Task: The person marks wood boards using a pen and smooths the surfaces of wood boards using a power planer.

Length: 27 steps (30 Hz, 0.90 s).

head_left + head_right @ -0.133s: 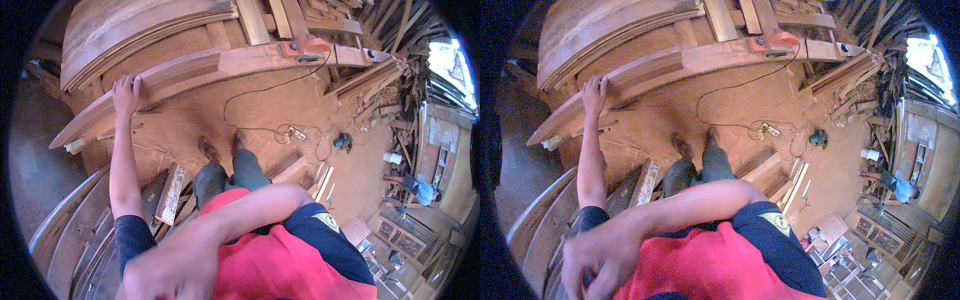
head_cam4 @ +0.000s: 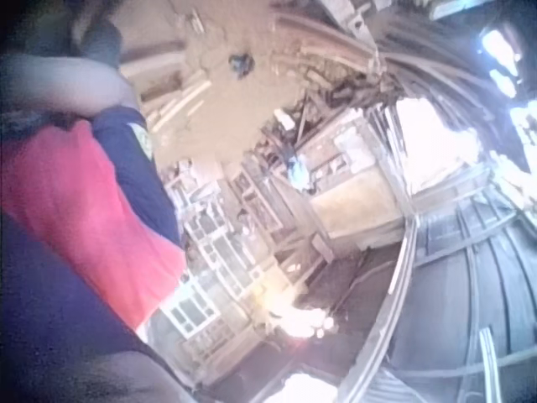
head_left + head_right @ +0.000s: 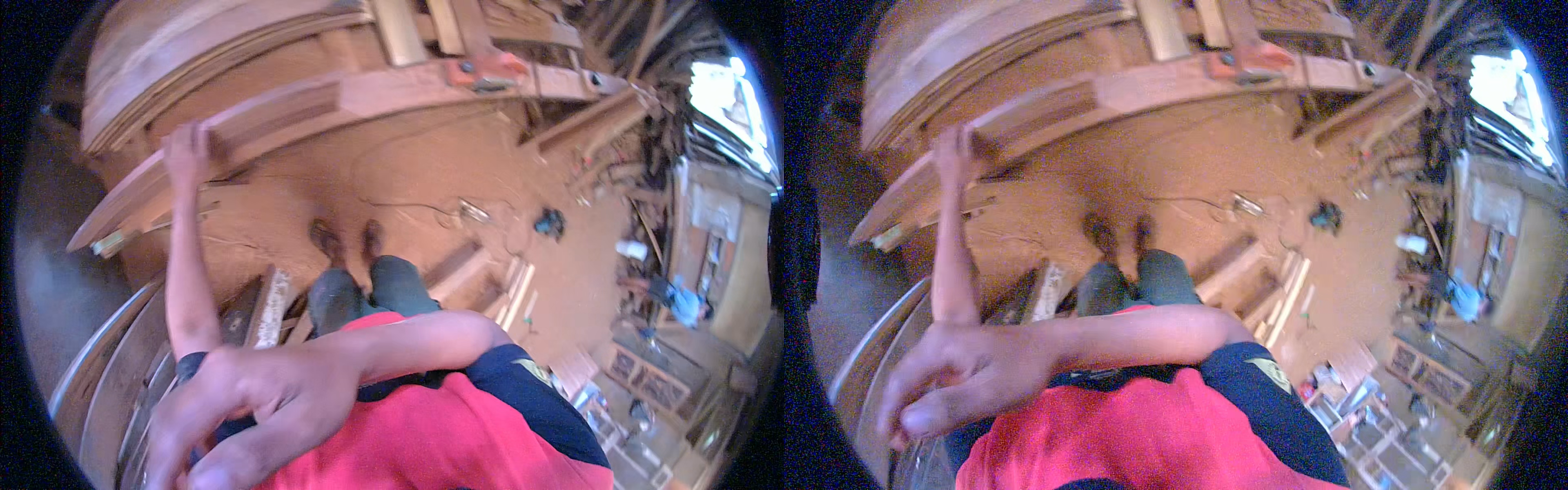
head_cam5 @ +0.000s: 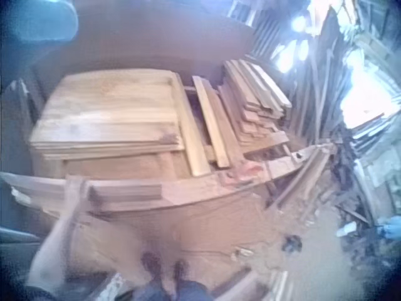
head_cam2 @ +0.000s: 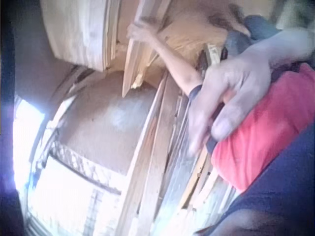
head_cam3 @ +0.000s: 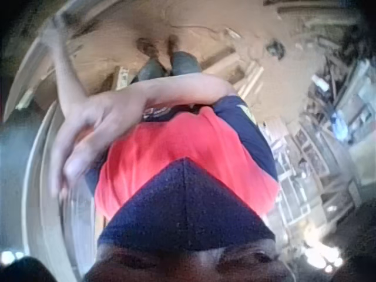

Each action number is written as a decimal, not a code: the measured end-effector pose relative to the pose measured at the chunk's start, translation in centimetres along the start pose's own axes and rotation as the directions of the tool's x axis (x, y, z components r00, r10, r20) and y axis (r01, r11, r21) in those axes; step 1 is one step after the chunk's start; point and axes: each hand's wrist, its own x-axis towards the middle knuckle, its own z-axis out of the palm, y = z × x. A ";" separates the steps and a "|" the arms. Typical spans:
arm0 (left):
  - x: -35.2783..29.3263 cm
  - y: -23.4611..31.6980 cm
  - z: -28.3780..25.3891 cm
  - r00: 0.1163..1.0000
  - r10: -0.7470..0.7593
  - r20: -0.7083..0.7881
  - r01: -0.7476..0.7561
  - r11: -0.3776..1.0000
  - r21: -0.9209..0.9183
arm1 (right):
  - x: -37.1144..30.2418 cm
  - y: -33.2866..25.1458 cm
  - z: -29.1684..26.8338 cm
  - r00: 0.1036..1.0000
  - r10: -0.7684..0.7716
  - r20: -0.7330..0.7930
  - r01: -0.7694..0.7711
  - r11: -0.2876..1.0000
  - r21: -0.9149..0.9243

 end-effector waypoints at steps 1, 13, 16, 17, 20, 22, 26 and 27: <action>2.3 -1.8 0.3 1.000 -0.021 0.017 0.021 0.999 0.035 | 0.7 0.1 -1.5 0.999 0.014 -0.032 -0.012 0.997 0.076; 4.0 -7.1 1.4 0.992 0.086 0.090 -0.114 0.919 0.378 | -11.8 -10.5 -12.2 0.995 0.072 -0.069 -0.097 0.865 -0.491; 3.7 -5.9 0.9 1.000 -0.005 0.015 0.000 0.938 0.348 | -22.1 -15.6 -24.3 0.613 -0.208 -0.763 -0.675 0.364 -0.642; 3.4 -6.3 0.6 0.999 0.025 -0.036 -0.012 0.946 0.325 | -28.2 -17.9 -30.9 0.578 -0.468 -0.668 -0.582 0.337 -0.740; 5.9 -2.7 2.0 0.979 0.096 -0.182 -0.046 0.963 0.264 | -43.9 -34.6 -45.4 0.605 -0.795 -0.045 -0.623 -0.438 -0.647; 5.9 -2.5 0.7 0.961 0.076 -0.266 0.008 0.954 0.300 | -44.6 -43.6 -49.7 0.701 -0.712 0.038 -0.642 -0.653 -0.401; 6.8 -1.7 4.3 0.848 0.316 -0.426 -0.098 0.883 0.459 | -54.9 -63.3 -59.8 0.925 -0.350 -0.149 -0.254 -0.860 0.442; 6.4 -1.9 5.6 0.855 0.209 -0.474 -0.017 0.926 0.378 | -57.2 -68.2 -61.0 0.922 -0.323 -0.212 -0.131 -0.777 0.616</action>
